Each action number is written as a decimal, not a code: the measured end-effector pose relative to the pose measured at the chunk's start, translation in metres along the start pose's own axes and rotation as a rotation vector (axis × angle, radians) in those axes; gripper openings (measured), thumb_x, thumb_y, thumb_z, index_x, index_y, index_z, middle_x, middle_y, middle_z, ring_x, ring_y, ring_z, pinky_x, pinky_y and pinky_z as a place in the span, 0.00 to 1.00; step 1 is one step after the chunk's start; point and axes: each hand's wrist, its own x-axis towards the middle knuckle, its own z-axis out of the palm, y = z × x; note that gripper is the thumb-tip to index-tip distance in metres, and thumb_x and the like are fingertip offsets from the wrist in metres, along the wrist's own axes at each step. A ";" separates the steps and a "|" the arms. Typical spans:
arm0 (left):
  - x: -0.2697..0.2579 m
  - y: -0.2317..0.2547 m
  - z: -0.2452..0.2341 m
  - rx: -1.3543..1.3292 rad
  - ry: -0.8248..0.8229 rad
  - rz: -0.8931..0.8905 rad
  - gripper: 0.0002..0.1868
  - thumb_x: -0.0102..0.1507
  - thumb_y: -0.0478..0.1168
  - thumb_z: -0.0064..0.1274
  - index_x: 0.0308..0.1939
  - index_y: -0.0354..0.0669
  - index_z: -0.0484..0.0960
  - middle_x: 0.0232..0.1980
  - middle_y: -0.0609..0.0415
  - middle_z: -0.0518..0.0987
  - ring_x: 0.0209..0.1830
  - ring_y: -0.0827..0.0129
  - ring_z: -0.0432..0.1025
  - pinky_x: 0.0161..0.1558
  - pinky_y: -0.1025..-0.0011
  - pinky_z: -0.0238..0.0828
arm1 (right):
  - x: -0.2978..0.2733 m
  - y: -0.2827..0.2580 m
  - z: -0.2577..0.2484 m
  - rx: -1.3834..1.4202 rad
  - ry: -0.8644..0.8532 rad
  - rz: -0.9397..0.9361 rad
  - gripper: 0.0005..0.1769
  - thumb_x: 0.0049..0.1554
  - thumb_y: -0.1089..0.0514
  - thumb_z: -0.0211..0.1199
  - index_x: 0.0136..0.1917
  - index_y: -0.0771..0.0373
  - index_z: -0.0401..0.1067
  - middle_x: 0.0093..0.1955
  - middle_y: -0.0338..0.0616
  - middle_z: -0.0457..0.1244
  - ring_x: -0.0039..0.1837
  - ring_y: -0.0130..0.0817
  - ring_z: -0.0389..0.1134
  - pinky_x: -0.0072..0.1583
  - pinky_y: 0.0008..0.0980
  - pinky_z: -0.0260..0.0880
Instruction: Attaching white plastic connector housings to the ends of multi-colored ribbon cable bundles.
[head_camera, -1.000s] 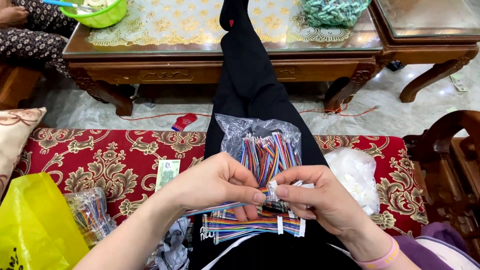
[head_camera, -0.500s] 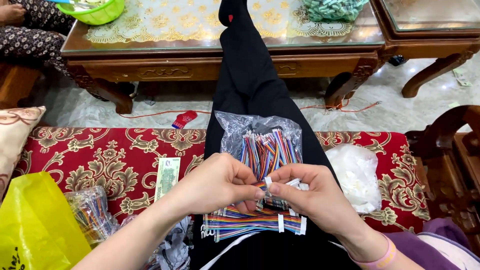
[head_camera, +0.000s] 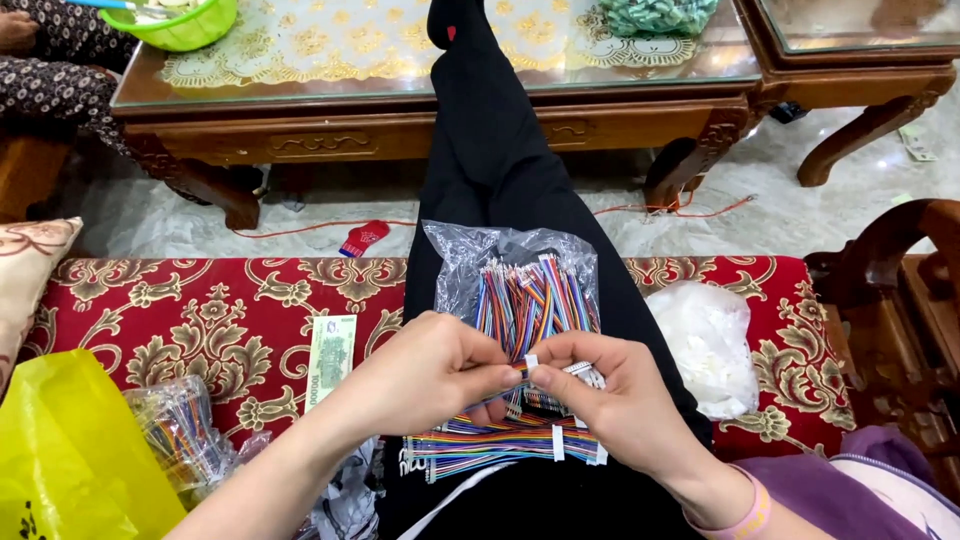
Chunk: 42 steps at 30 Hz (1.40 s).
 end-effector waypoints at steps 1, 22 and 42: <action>0.002 0.001 0.000 -0.002 -0.002 -0.001 0.15 0.61 0.44 0.49 0.22 0.45 0.83 0.22 0.59 0.83 0.24 0.81 0.79 0.34 0.81 0.75 | 0.000 0.000 0.000 0.000 0.000 0.003 0.06 0.48 0.58 0.64 0.36 0.62 0.78 0.34 0.36 0.68 0.40 0.23 0.66 0.47 0.23 0.65; 0.013 -0.017 0.018 0.168 0.209 0.165 0.20 0.63 0.44 0.50 0.17 0.46 0.66 0.14 0.60 0.64 0.18 0.70 0.55 0.25 0.68 0.51 | 0.003 0.025 0.005 0.481 0.115 0.129 0.07 0.49 0.66 0.63 0.42 0.72 0.74 0.29 0.42 0.58 0.24 0.22 0.42 0.26 0.22 0.39; 0.013 -0.038 0.057 0.391 0.697 0.824 0.02 0.61 0.30 0.47 0.34 0.32 0.71 0.48 0.47 0.72 0.42 0.56 0.69 0.40 0.64 0.69 | 0.005 0.019 -0.006 0.593 0.023 0.332 0.06 0.49 0.63 0.64 0.41 0.69 0.72 0.18 0.35 0.44 0.21 0.20 0.40 0.25 0.20 0.35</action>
